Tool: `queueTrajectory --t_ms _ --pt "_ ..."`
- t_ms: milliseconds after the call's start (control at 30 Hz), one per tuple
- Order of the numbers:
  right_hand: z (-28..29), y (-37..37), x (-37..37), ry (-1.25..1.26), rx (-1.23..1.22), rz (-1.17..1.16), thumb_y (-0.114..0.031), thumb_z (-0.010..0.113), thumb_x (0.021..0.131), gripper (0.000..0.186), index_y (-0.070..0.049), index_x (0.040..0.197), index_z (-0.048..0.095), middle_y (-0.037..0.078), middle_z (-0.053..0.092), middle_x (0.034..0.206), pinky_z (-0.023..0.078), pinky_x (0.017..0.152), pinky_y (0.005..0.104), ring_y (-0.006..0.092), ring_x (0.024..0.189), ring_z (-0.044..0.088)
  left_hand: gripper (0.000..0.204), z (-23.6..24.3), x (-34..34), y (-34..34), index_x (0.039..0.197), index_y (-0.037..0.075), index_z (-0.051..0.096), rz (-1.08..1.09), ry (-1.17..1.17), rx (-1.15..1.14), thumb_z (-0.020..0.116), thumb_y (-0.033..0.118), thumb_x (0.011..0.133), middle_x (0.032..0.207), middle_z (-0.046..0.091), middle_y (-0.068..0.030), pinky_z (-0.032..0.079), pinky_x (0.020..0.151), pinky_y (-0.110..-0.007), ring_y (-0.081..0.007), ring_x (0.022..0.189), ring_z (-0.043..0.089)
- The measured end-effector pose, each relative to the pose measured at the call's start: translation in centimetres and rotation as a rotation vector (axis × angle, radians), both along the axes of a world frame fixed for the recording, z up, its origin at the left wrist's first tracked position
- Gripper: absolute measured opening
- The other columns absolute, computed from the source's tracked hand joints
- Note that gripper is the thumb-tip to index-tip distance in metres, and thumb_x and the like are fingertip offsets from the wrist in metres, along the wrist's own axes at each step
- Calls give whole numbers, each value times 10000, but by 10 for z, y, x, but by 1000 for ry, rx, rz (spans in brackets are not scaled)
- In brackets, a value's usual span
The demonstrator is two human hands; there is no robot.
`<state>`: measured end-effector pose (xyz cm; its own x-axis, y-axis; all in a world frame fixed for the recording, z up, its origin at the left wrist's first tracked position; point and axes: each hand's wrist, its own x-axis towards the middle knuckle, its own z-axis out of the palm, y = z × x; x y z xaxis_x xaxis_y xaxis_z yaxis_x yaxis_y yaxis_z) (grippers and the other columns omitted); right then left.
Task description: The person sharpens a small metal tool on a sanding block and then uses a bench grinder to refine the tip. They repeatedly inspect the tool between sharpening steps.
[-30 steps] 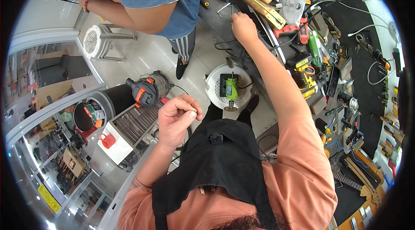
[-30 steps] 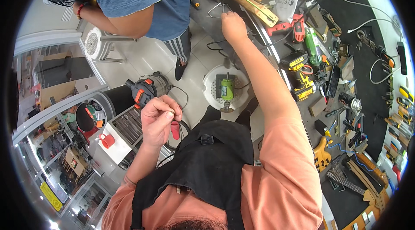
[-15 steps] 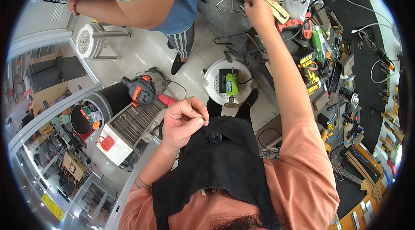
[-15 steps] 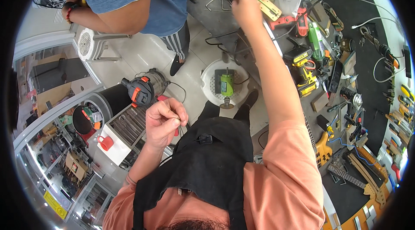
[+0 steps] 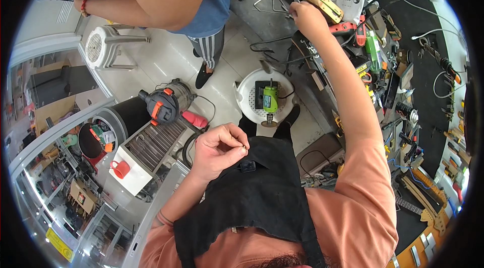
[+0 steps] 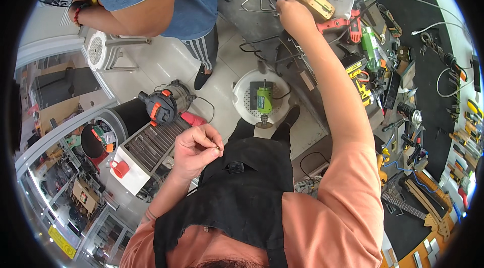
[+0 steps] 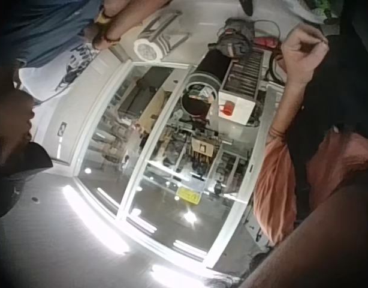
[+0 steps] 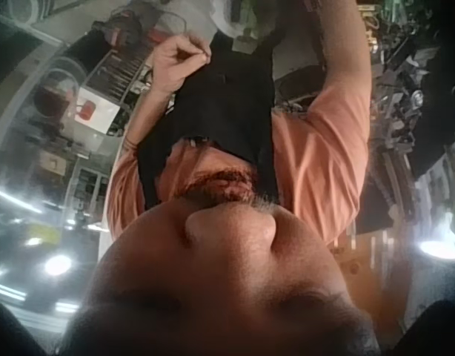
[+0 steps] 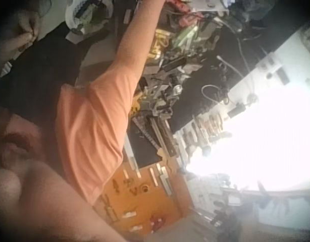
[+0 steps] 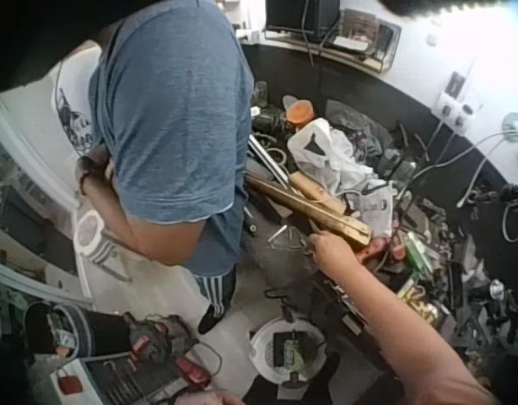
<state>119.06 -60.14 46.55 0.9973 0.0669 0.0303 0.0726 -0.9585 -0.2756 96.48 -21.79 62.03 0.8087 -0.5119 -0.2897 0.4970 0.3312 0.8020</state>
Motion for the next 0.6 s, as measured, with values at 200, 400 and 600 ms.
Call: queueTrajectory --t_ms 200,400,600 --pt "-5 16 4 62 -268 188 -46 640 951 120 -10 1034 719 201 744 1084 637 875 472 389 1025 767 134 -4 -15 8 949 26 659 39 26 20 752 -71 951 1077 707 -147 586 802 -276 -138 896 699" --pt "-2 23 10 92 -377 295 -41 659 940 117 8 1029 718 214 754 1072 646 856 463 389 1005 780 128 -4 -30 10 958 30 665 75 47 14 761 -56 956 1079 709 -143 588 810 -279 -141 910 701" --pt "52 34 4 -35 174 52 -158 721 964 227 23 1101 729 128 791 998 590 720 399 259 817 761 113 11 -37 9 1033 12 697 168 47 -37 749 -62 966 1071 709 -133 589 836 -304 -168 943 698"
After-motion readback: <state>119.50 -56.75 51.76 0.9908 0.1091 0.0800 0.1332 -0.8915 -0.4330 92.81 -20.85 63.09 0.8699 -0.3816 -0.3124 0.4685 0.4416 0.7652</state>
